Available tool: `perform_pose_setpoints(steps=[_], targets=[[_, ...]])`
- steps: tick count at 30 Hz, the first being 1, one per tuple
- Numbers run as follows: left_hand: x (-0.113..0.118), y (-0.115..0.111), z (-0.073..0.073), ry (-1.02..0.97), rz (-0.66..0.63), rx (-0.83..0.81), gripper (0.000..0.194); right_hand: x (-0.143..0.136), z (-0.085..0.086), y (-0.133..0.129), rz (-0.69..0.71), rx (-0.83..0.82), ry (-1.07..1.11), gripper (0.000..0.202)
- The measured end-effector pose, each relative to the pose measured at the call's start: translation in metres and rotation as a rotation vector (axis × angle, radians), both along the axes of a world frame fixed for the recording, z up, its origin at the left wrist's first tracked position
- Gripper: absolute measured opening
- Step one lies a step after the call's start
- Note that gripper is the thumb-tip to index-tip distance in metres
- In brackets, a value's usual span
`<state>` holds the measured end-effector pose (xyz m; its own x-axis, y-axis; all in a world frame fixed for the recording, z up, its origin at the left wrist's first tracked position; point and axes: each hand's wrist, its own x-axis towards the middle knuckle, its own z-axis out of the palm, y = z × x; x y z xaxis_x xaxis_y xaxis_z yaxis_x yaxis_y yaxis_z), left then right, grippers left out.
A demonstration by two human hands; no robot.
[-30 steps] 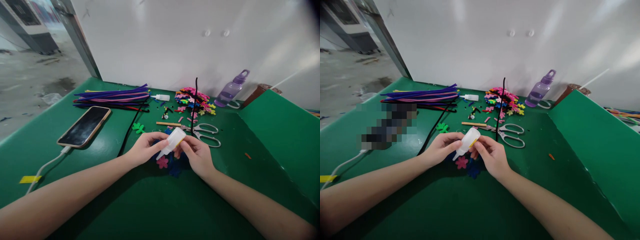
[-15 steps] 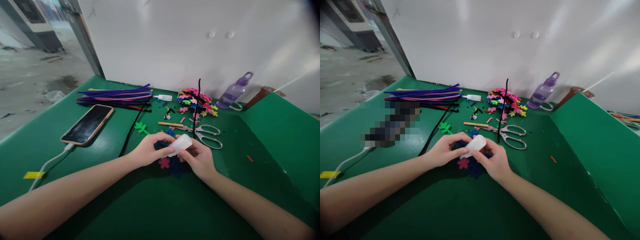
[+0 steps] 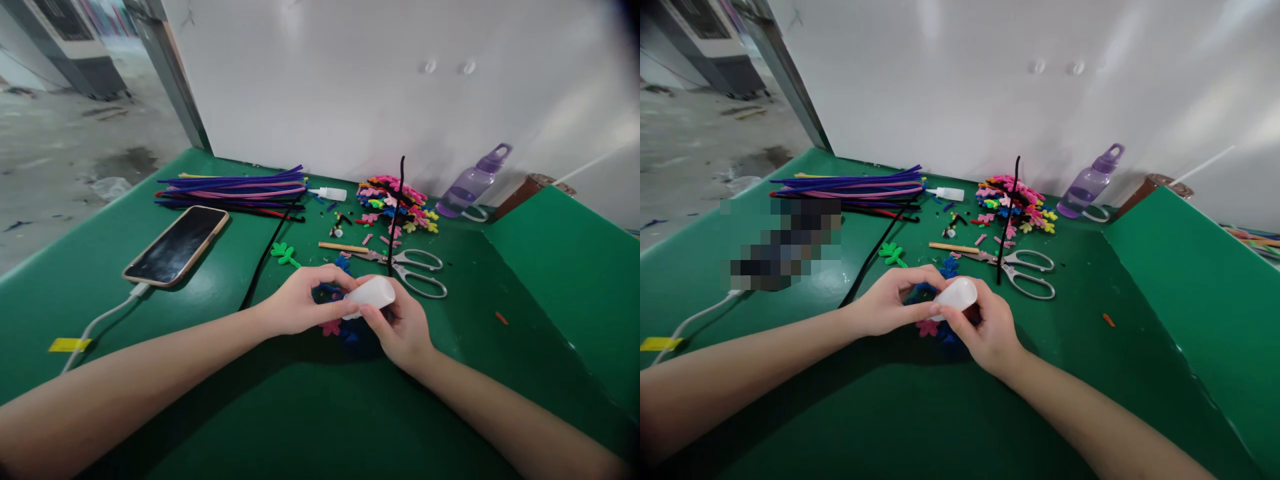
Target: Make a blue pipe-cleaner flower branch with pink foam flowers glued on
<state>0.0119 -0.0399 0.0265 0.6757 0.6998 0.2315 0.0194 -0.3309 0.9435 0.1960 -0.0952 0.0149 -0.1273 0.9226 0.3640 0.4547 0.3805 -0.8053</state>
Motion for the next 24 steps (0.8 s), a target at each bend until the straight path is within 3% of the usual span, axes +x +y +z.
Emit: perform_pose_setpoints(steps=[5, 11, 17, 24], targets=[[0.0014, -0.0043, 0.0017, 0.006, -0.029, -0.197, 0.03, -0.002, 0.0004, -0.0017, 0.011, -0.015, 0.009, 0.023], [0.0031, -0.0005, 0.0022, 0.017, 0.018, -0.08, 0.022, -0.0022, 0.0011, -0.0005, 0.004, -0.019, 0.012, 0.022], [0.0026, 0.0006, -0.0005, -0.01, -0.012, -0.143, 0.024, -0.0035, 0.0013, -0.0013, -0.001, -0.029, 0.044, 0.022], [0.0037, 0.0013, -0.0017, -0.039, 0.01, -0.109, 0.023, -0.0058, 0.0001, 0.0005, 0.032, -0.055, 0.136, 0.022]])
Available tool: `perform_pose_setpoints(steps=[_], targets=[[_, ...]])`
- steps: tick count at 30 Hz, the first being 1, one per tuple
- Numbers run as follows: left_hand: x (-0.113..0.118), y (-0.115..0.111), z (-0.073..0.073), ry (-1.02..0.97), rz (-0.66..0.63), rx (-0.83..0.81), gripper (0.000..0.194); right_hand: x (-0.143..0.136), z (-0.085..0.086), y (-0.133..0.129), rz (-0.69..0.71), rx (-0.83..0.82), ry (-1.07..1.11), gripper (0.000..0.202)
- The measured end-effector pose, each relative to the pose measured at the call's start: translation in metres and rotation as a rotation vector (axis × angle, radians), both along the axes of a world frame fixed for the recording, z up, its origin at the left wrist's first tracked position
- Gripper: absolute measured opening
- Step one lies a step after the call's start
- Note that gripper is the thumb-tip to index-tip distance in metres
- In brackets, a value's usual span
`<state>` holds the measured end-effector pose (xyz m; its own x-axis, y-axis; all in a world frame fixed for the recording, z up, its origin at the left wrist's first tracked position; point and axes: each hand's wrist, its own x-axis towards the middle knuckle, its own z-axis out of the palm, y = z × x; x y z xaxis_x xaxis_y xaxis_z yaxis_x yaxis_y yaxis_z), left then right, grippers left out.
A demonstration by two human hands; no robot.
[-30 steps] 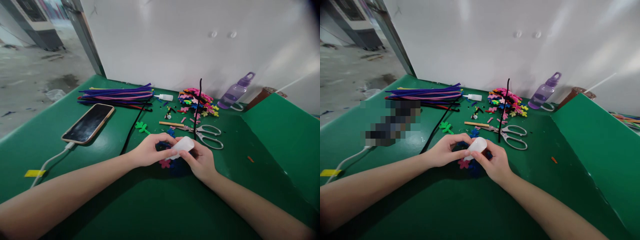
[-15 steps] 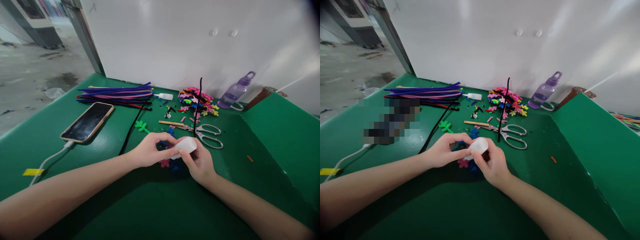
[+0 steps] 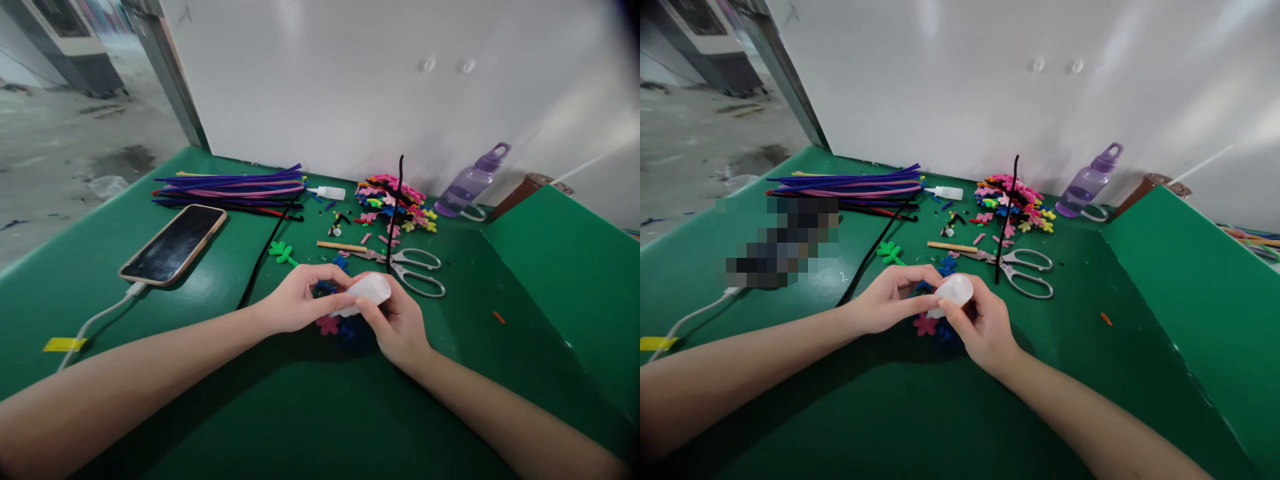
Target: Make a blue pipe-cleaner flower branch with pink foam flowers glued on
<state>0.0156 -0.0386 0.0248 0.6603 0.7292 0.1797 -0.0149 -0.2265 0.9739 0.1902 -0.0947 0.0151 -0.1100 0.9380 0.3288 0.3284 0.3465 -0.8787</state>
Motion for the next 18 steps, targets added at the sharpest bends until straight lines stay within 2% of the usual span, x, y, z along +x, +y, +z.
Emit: perform_pose_setpoints(steps=[2, 8, 18], targets=[[0.0007, -0.0001, -0.0011, 0.003, 0.011, -0.001, 0.022, 0.0003, -0.001, 0.0008, -0.011, -0.005, -0.007, 0.022], [0.0011, -0.0033, -0.0025, -0.018, -0.039, -0.174, 0.026, 0.0007, -0.0008, 0.0001, -0.008, 0.015, -0.044, 0.023], [0.0004, -0.0031, -0.0019, -0.013, -0.04, -0.144, 0.025, 0.0005, 0.0017, -0.0006, -0.026, 0.049, -0.084, 0.022]])
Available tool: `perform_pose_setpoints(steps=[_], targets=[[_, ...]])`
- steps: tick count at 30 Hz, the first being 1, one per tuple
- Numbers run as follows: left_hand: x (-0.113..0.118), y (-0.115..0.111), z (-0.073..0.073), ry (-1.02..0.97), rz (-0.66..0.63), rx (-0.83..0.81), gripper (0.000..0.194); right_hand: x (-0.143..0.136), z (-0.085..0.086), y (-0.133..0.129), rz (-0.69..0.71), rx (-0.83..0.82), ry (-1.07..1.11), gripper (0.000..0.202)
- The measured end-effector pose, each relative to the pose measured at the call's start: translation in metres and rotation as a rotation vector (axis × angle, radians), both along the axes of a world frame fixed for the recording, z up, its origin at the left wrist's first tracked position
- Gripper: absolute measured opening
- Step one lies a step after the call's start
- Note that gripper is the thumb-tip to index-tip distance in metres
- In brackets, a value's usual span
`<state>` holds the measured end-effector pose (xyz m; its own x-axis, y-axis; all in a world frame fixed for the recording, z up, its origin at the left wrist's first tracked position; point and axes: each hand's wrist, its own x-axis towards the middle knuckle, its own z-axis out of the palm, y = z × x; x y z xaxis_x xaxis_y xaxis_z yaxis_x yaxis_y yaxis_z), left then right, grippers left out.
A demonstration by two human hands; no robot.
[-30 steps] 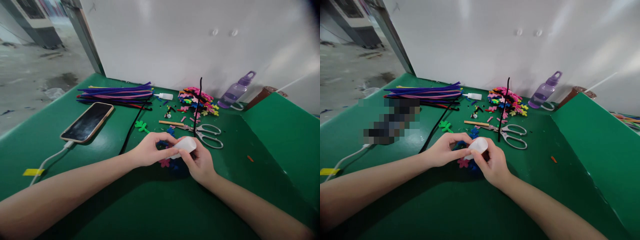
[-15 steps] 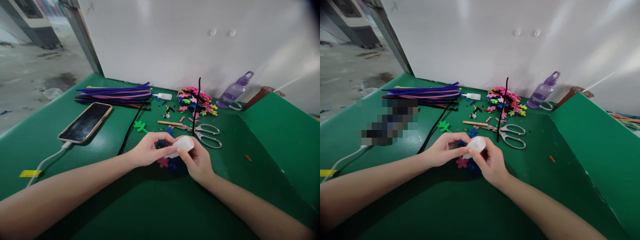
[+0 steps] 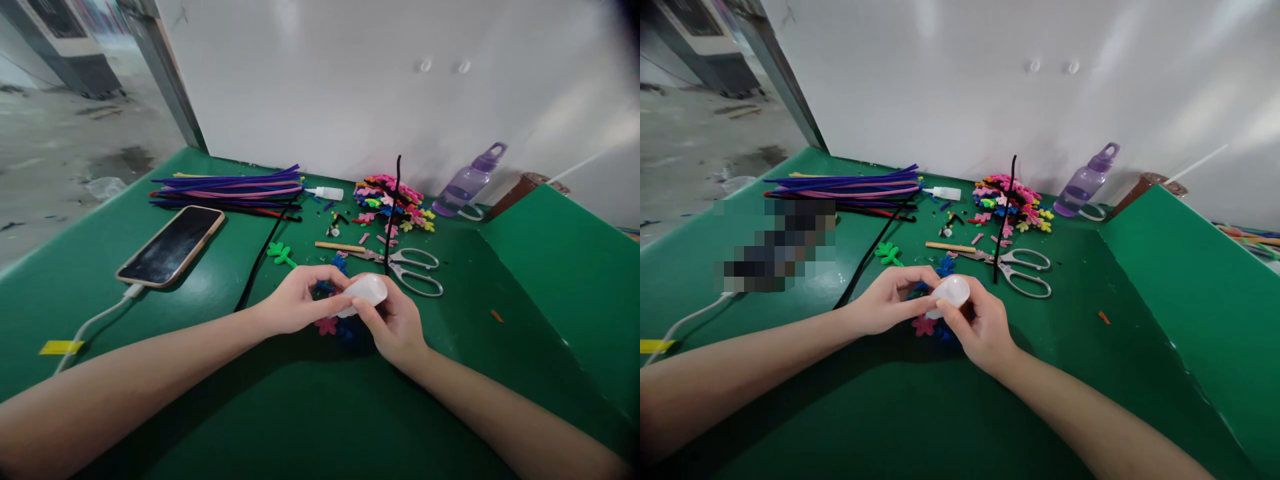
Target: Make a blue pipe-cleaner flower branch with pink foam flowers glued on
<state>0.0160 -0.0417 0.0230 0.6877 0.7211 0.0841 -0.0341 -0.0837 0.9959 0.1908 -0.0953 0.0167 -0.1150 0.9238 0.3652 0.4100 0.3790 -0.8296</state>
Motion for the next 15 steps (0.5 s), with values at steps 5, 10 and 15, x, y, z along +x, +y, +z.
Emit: perform_pose_setpoints(steps=[5, 10, 15], targets=[[-0.0002, 0.0016, 0.0002, 0.028, 0.045, 0.105, 0.024, -0.0006, 0.0007, -0.0006, -0.012, 0.027, -0.027, 0.021], [0.0003, 0.004, 0.0004, 0.042, 0.049, 0.183, 0.022, -0.0013, 0.0018, 0.0, -0.021, 0.022, -0.048, 0.02], [0.0005, 0.0037, 0.0, 0.055, 0.06, 0.178, 0.023, -0.0013, -0.0009, 0.0001, -0.027, 0.036, -0.039, 0.02]])
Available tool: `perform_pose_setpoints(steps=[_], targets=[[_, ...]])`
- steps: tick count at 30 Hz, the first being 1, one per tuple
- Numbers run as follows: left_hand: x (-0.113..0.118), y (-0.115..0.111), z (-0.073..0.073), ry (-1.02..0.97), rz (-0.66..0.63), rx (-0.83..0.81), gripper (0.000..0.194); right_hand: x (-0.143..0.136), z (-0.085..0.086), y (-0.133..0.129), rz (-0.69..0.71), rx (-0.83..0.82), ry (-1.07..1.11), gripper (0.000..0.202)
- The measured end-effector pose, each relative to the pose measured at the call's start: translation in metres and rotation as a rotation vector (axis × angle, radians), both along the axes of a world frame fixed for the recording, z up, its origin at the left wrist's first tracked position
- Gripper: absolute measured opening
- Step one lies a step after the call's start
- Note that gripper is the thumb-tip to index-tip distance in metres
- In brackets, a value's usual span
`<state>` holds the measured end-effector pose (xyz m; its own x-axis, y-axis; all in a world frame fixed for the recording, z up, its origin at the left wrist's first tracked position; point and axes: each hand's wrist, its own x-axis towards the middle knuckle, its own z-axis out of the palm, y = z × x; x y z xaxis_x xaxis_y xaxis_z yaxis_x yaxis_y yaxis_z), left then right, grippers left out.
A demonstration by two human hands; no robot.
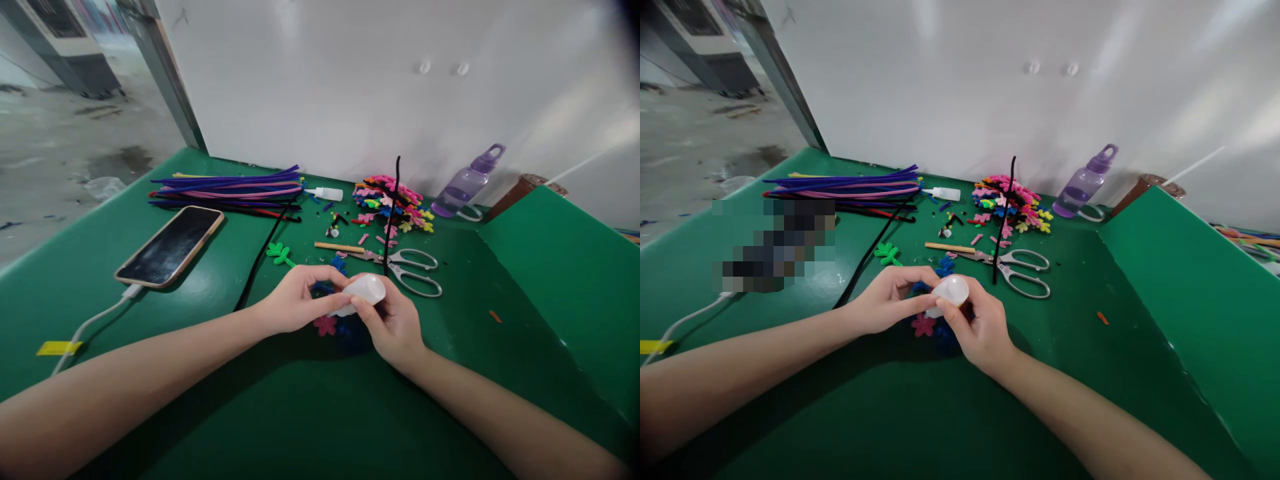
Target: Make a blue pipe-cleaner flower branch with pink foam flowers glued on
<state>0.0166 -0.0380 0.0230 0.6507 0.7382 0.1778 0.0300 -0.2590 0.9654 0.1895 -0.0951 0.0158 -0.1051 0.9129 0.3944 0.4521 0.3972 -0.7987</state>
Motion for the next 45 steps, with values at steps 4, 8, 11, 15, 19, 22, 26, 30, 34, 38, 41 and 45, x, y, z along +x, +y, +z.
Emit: perform_pose_setpoints(steps=[4, 8, 11, 15, 19, 22, 26, 30, 34, 38, 41, 45], targets=[[0.0, -0.0002, 0.0, -0.004, 0.005, 0.008, 0.023, 0.0009, -0.0001, 0.0001, 0.003, 0.027, -0.035, 0.02], [-0.0001, -0.0003, -0.0011, -0.015, 0.009, -0.001, 0.023, 0.0013, 0.0019, 0.0005, 0.005, 0.064, -0.061, 0.019], [-0.0003, -0.0007, -0.0014, -0.009, 0.003, -0.044, 0.025, 0.0009, 0.0029, 0.0008, 0.004, 0.082, -0.068, 0.02], [-0.0003, -0.0009, -0.0004, -0.018, -0.002, -0.04, 0.024, 0.0006, 0.0038, 0.0007, 0.0, 0.097, -0.088, 0.019], [-0.0001, -0.0007, -0.0002, -0.01, 0.003, -0.066, 0.026, 0.0008, 0.0039, 0.0008, -0.013, 0.104, -0.101, 0.019], [0.0003, -0.0005, -0.0008, -0.018, 0.004, -0.045, 0.026, 0.0006, 0.0044, 0.0011, -0.009, 0.105, -0.102, 0.019], [0.0006, 0.0001, -0.0018, -0.021, -0.002, -0.039, 0.025, 0.0003, 0.0053, 0.001, -0.003, 0.091, -0.1, 0.018], [0.0002, 0.001, -0.0019, -0.029, -0.002, -0.006, 0.023, 0.0004, 0.0046, 0.0011, -0.002, 0.081, -0.092, 0.018], [-0.0004, 0.0014, -0.001, -0.023, -0.016, -0.019, 0.022, 0.0006, 0.0037, 0.0017, -0.014, 0.078, -0.093, 0.018], [0.0002, 0.002, -0.0004, -0.026, -0.027, -0.018, 0.021, 0.0009, 0.0027, 0.0017, -0.025, 0.067, -0.095, 0.019], [0.0008, 0.0023, -0.0012, -0.027, -0.021, -0.016, 0.021, 0.0012, 0.0016, 0.0016, -0.027, 0.061, -0.093, 0.019], [0.0007, 0.002, -0.0024, -0.017, -0.017, -0.034, 0.023, 0.0013, 0.0002, 0.0019, -0.034, 0.063, -0.097, 0.02]])
